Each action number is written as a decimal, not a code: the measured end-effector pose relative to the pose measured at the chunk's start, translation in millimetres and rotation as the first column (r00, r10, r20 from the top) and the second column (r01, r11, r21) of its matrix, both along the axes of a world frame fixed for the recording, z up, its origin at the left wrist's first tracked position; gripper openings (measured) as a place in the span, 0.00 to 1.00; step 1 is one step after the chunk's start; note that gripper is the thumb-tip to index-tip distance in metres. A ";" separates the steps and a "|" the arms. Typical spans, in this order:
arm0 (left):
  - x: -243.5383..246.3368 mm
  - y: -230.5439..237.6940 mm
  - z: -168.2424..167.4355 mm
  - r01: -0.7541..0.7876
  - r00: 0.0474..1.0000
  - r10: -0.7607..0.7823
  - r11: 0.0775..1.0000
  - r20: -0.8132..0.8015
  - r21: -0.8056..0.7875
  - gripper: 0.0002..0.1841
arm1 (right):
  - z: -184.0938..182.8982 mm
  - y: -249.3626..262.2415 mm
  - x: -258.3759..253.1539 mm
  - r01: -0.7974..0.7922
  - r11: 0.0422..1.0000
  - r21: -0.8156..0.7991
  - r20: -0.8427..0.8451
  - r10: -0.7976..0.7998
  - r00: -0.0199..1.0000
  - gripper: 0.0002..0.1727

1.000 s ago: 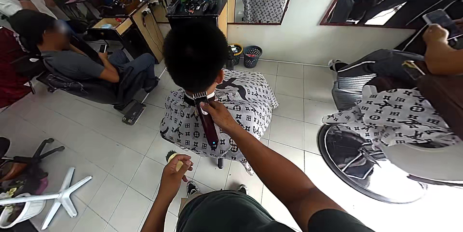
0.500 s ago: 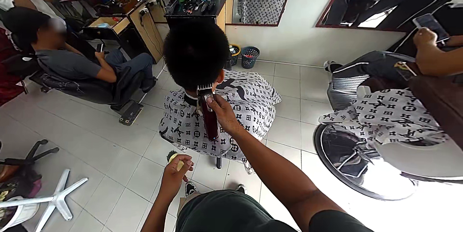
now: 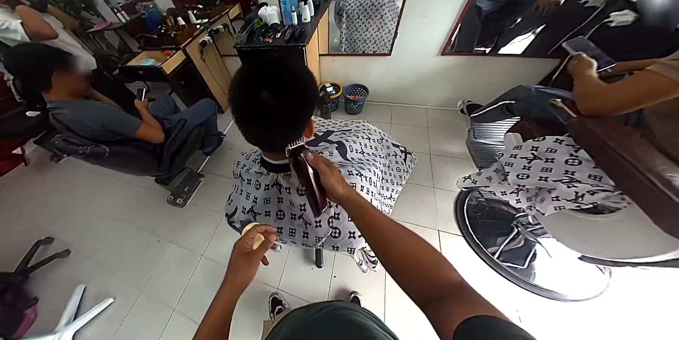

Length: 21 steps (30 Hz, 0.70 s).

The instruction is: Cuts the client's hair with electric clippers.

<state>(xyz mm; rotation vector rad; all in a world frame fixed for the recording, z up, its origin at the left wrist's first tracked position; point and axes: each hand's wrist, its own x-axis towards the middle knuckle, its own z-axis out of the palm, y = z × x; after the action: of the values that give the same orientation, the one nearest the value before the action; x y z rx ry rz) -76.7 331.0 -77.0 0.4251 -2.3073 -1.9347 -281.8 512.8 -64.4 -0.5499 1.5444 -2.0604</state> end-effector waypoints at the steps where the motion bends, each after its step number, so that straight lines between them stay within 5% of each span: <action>1: -14.2 -3.0 10.3 -0.054 0.993 0.051 0.998 -0.103 -0.027 0.11 | 0.3 8.3 3.5 -0.006 1.000 -0.008 -0.019 0.006 1.000 0.25; 3: -48.5 -13.1 33.9 -0.234 0.909 0.182 0.967 -0.374 -0.097 0.19 | -1.1 34.1 14.6 -0.028 0.997 0.065 -0.034 0.030 0.999 0.24; 5: -87.5 -21.7 51.4 -0.373 0.792 0.215 0.911 -0.571 -0.176 0.37 | -15.4 59.7 32.8 0.024 1.000 0.010 0.066 -0.025 0.997 0.24; 8: -141.9 -16.5 62.1 -0.421 0.788 0.165 0.847 -0.593 -0.325 0.67 | -45.5 83.6 55.7 0.130 0.955 -0.266 0.359 -0.027 0.933 0.39; 11: -182.3 -3.5 57.4 -0.434 0.804 0.187 0.833 -0.565 -0.342 0.81 | -50.9 104.4 67.4 0.112 0.988 -0.106 0.434 -0.055 0.899 0.47; 15: -187.8 -3.2 27.2 -0.452 0.762 0.218 0.854 -0.610 -0.259 0.76 | -67.9 120.3 86.6 0.160 0.987 -0.035 0.483 -0.123 0.867 0.41; 19: -164.8 -14.9 -4.0 -0.552 0.648 0.214 0.794 -0.731 -0.256 0.55 | -74.0 138.0 88.9 0.331 0.942 -0.051 0.489 -0.265 0.831 0.36; 21: -161.4 -13.4 2.1 -0.567 0.603 0.208 0.791 -0.770 -0.231 0.56 | -78.2 153.7 78.5 0.349 0.936 -0.045 0.470 -0.288 0.834 0.37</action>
<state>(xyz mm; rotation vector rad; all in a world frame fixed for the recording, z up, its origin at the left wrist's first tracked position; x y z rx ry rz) -238.0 317.6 -74.9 0.0819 -1.8119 -0.9994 -203.2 666.5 -142.7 0.1724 1.2854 -2.3328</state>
